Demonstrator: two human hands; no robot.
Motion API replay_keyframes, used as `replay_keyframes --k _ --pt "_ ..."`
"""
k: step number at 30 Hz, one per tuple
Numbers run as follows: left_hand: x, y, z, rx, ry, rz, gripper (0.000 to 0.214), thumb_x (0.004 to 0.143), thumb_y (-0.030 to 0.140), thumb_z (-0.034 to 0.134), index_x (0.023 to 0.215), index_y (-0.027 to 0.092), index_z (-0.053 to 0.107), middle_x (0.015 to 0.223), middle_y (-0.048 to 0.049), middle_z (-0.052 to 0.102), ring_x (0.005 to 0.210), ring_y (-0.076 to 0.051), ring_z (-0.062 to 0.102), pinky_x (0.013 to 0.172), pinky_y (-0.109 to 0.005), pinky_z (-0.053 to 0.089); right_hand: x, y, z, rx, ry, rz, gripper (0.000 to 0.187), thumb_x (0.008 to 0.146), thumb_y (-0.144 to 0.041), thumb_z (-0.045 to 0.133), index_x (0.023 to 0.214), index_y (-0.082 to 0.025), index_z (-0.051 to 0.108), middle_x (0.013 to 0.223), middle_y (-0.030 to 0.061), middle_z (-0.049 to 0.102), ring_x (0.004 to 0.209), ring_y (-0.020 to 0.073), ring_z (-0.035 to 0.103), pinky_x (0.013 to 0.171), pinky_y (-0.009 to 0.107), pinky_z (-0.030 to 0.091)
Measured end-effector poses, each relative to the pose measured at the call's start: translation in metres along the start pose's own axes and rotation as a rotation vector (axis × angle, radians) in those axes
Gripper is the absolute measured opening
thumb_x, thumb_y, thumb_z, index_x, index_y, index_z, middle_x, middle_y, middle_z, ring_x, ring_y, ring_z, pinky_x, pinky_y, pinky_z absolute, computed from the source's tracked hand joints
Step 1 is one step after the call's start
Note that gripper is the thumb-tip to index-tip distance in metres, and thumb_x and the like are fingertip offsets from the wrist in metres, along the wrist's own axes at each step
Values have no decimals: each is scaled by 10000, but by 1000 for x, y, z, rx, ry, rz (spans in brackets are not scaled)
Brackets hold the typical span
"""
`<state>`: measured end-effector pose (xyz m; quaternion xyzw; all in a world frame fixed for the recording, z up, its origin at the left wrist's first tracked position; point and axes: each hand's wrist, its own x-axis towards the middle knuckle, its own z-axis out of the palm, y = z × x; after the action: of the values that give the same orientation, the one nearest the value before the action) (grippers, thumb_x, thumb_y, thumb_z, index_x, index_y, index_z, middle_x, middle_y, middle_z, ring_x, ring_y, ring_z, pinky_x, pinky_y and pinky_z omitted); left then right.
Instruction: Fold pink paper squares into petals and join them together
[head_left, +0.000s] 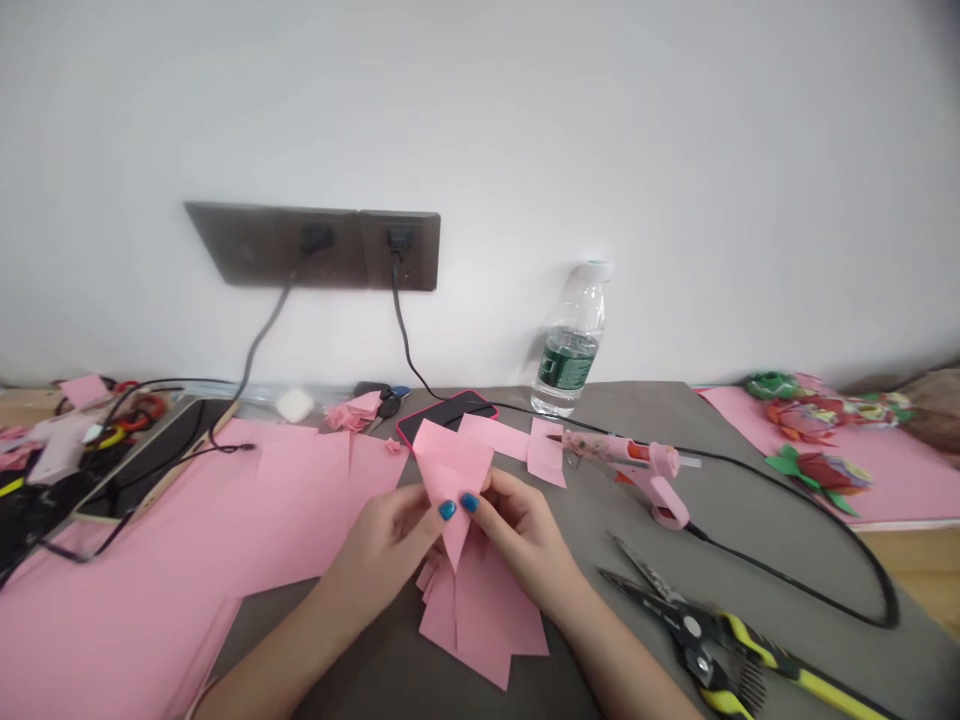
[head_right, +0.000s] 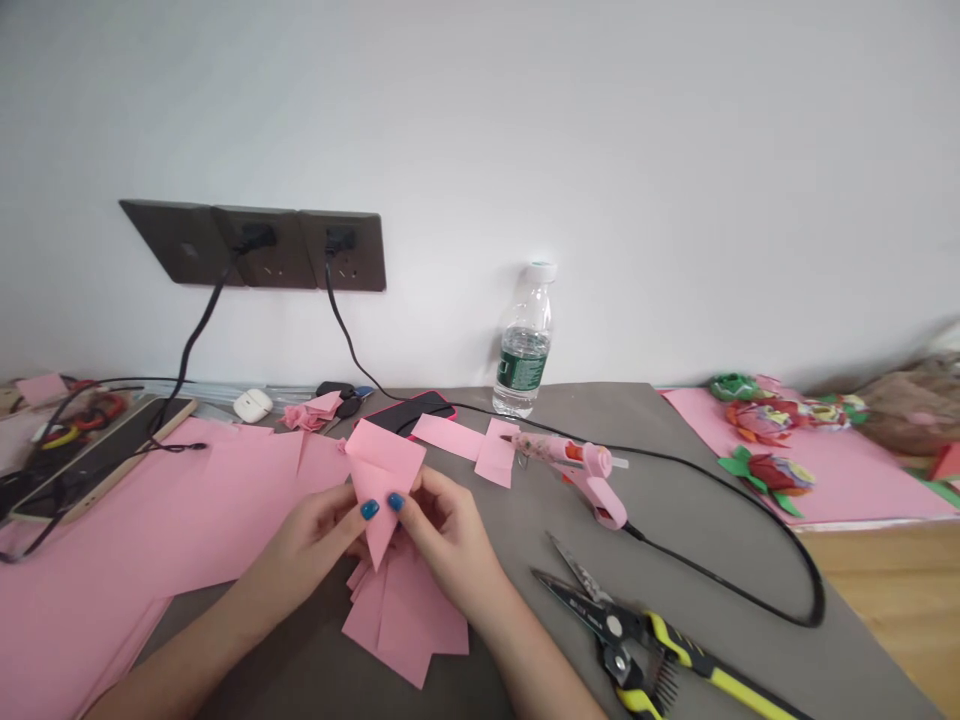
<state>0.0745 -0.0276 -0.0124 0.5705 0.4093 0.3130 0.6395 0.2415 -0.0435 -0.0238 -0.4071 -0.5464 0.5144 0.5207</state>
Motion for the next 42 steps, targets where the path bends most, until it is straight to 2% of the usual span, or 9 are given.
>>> replay_keyframes --k 3,6,9,14,23,32,37,42 --pt "2 2 -2 -40 65 57 281 850 419 717 899 143 692 766 -24 694 589 -131 627 571 -230 538 -2 1 1 -55 -34 -43 227 963 -400 557 883 -194 606 821 32 627 756 174 572 731 282 475" --pt "5 1 0 -128 135 45 271 810 398 755 875 142 690 737 -14 686 550 -123 616 517 -222 534 -4 5 4 -106 36 -40 256 951 -394 569 789 -195 565 713 2 562 650 147 509 615 252 422" --pt "5 -1 6 -203 195 -6 299 758 398 801 841 135 686 722 -30 710 572 -145 661 546 -238 559 -4 10 6 -114 118 -12 295 922 -406 597 727 -194 534 631 -25 497 556 120 436 521 234 355" --pt "5 -4 11 -252 192 -92 388 674 458 853 727 126 658 619 -38 693 531 -161 662 544 -265 570 -3 11 4 -135 178 -32 284 934 -382 577 731 -185 558 645 -14 512 567 119 440 515 227 353" --pt "4 -10 4 -208 224 -40 303 778 405 781 735 132 655 613 -11 674 508 -125 618 497 -215 491 -7 8 3 -180 73 -74 251 980 -356 514 795 -190 549 695 -9 521 607 128 464 563 240 375" --pt "2 -7 7 -234 160 -57 382 780 482 764 698 128 648 533 -3 607 466 -128 575 420 -214 451 -8 9 1 -189 84 -70 313 993 -393 484 754 -195 526 680 -8 503 603 136 455 562 255 364" --pt "2 -9 3 -234 204 -10 305 817 434 755 802 140 673 640 -8 661 527 -126 615 502 -218 510 -7 8 0 -204 71 -76 325 998 -399 468 745 -199 507 682 -11 487 613 138 442 574 260 351" --pt "2 -7 0 -152 196 34 283 865 404 705 772 138 706 659 -31 709 565 -135 653 573 -219 536 -7 8 -1 -198 101 -49 328 991 -420 478 753 -199 523 686 -2 509 625 150 464 578 266 356"
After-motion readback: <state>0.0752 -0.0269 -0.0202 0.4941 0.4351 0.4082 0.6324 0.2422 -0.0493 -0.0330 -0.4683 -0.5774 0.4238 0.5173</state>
